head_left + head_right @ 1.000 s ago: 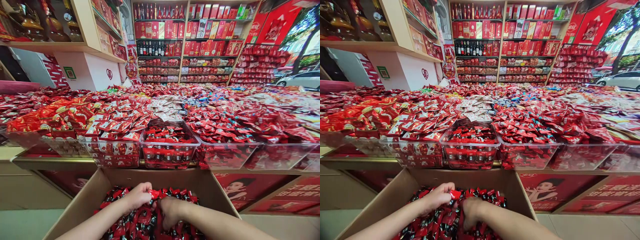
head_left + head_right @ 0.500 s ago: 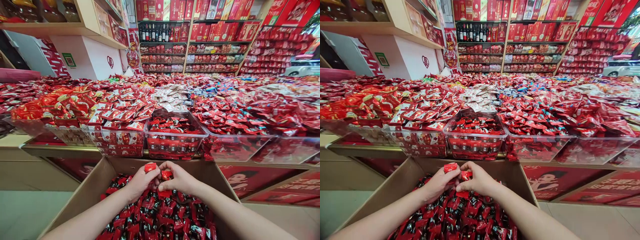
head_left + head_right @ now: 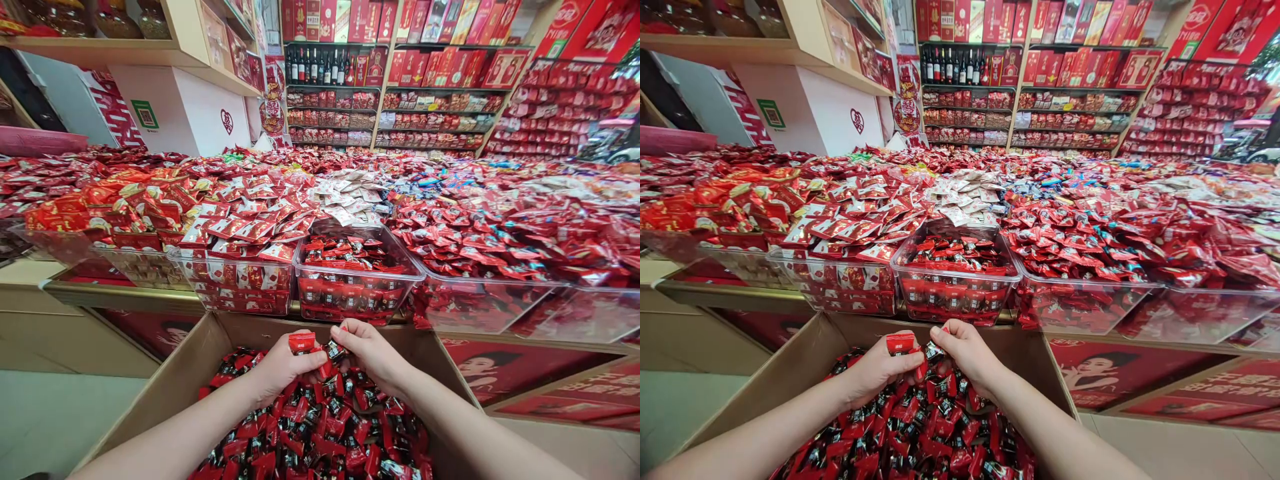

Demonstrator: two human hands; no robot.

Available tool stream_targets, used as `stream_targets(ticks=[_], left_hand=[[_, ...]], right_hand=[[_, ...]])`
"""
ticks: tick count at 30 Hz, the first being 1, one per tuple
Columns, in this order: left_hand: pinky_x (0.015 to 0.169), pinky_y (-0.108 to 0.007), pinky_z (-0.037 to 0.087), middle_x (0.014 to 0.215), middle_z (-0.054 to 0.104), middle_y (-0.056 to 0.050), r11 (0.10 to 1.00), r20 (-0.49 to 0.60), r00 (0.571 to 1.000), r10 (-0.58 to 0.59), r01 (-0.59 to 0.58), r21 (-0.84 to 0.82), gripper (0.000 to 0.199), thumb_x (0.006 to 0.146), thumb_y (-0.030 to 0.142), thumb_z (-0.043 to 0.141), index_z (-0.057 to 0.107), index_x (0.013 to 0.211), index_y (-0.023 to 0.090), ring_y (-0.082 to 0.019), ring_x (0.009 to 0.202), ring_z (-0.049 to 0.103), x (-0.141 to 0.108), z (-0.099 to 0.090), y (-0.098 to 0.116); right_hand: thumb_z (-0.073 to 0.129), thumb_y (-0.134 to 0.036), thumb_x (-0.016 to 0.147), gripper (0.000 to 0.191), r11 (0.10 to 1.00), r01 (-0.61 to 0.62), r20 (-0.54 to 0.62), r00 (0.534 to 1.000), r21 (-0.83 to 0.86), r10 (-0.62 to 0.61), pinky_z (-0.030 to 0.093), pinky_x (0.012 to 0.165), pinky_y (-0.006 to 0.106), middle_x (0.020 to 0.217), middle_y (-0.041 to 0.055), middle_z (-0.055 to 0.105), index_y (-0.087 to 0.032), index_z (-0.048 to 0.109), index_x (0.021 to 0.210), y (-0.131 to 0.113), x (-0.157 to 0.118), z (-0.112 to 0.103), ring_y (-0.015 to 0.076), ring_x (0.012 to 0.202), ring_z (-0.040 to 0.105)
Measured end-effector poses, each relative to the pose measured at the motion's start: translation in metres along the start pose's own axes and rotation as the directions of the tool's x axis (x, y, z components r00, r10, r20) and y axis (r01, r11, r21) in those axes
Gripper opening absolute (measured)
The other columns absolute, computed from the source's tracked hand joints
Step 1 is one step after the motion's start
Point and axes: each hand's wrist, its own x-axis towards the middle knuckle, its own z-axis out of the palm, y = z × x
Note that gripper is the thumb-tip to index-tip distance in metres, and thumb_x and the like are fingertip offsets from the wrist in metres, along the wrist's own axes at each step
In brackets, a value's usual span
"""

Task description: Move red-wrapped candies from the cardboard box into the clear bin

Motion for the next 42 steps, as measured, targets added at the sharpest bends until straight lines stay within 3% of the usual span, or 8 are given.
stream_targets(ticks=[2, 5, 11, 16, 19, 26, 34, 42], left_hand=[[0.052, -0.023, 0.039, 0.056, 0.054, 0.003, 1.0, -0.029, 0.999, 0.013, -0.012, 0.012, 0.024, 0.064, 0.036, 0.055, 0.045, 0.068, 0.015, -0.01, 0.052, 0.05, -0.002, -0.001, -0.002], [0.051, -0.022, 0.038, 0.055, 0.052, 0.004, 0.998, -0.071, 0.997, 0.033, -0.029, 0.051, 0.023, 0.064, 0.036, 0.055, 0.046, 0.067, 0.015, -0.01, 0.052, 0.049, -0.003, -0.003, -0.009], [0.057, -0.022, 0.037, 0.06, 0.051, 0.004, 0.985, -0.147, 0.984, 0.095, -0.072, 0.155, 0.021, 0.064, 0.034, 0.055, 0.048, 0.068, 0.015, -0.01, 0.056, 0.049, 0.0, -0.004, -0.019], [0.055, -0.022, 0.038, 0.062, 0.048, 0.004, 0.997, -0.128, 0.99, 0.056, -0.048, 0.066, 0.022, 0.063, 0.033, 0.056, 0.045, 0.068, 0.015, -0.009, 0.056, 0.048, 0.0, -0.005, -0.021], [0.055, -0.023, 0.039, 0.062, 0.047, 0.004, 0.997, -0.132, 0.99, 0.057, -0.051, 0.055, 0.021, 0.064, 0.032, 0.055, 0.044, 0.069, 0.015, -0.009, 0.055, 0.047, 0.0, -0.007, -0.023], [0.055, -0.023, 0.037, 0.061, 0.048, 0.004, 0.986, -0.147, 0.984, 0.098, -0.076, 0.15, 0.02, 0.064, 0.033, 0.053, 0.045, 0.069, 0.015, -0.009, 0.056, 0.046, 0.0, -0.012, -0.027], [0.058, -0.024, 0.037, 0.061, 0.047, 0.005, 0.982, -0.153, 0.984, 0.089, -0.061, 0.179, 0.02, 0.064, 0.034, 0.053, 0.045, 0.068, 0.017, -0.01, 0.057, 0.048, 0.003, -0.015, -0.032], [0.055, -0.024, 0.038, 0.061, 0.048, 0.004, 0.982, -0.133, 0.989, 0.062, -0.036, 0.185, 0.02, 0.065, 0.034, 0.052, 0.044, 0.069, 0.017, -0.01, 0.055, 0.047, 0.002, -0.014, -0.032]], right_hand=[[0.041, -0.042, 0.073, 0.024, 0.947, 0.06, -0.04, 0.996, -0.317, -0.076, 0.041, 0.052, 0.025, 0.062, -0.0007, 0.05, -0.018, 0.044, 0.071, -0.008, -0.007, -0.002, 0.0111, 0.055, 0.048], [0.043, -0.033, 0.074, 0.019, 0.662, 0.19, -0.07, 0.936, -0.725, -0.345, 0.04, 0.064, 0.028, 0.077, 0.0041, 0.056, -0.02, 0.051, 0.084, -0.036, -0.025, -0.005, 0.0157, 0.071, 0.051], [0.042, -0.028, 0.075, 0.019, 0.335, 0.32, 0.02, 0.749, -0.886, -0.662, 0.038, 0.068, 0.027, 0.08, 0.004, 0.059, -0.02, 0.058, 0.081, -0.124, -0.017, -0.019, 0.0158, 0.075, 0.052], [0.052, -0.03, 0.065, 0.018, 0.377, 0.262, 0.139, 0.936, -0.888, -0.324, 0.039, 0.058, 0.024, 0.071, 0.0024, 0.061, -0.018, 0.063, 0.074, -0.152, 0.044, -0.032, 0.0128, 0.063, 0.052], [0.056, -0.034, 0.06, 0.022, 0.376, 0.211, 0.16, 0.973, -0.902, -0.164, 0.037, 0.052, 0.023, 0.066, 0.0024, 0.061, -0.017, 0.063, 0.072, -0.151, 0.069, -0.031, 0.0125, 0.058, 0.051], [0.055, -0.027, 0.058, 0.013, 0.367, 0.215, 0.186, 0.976, -0.905, -0.113, 0.034, 0.047, 0.021, 0.058, 0.0001, 0.056, -0.016, 0.059, 0.063, -0.15, 0.079, -0.024, 0.0099, 0.053, 0.046], [0.051, -0.026, 0.065, 0.011, 0.479, 0.299, 0.139, 0.929, -0.825, -0.342, 0.035, 0.05, 0.021, 0.065, 0.0013, 0.056, -0.016, 0.052, 0.068, -0.164, 0.087, -0.045, 0.0095, 0.057, 0.045], [0.051, -0.024, 0.065, 0.008, 0.521, 0.343, 0.264, 0.939, -0.782, -0.221, 0.034, 0.049, 0.02, 0.064, -0.0005, 0.054, -0.017, 0.052, 0.069, -0.159, 0.075, -0.039, 0.0081, 0.055, 0.042]])
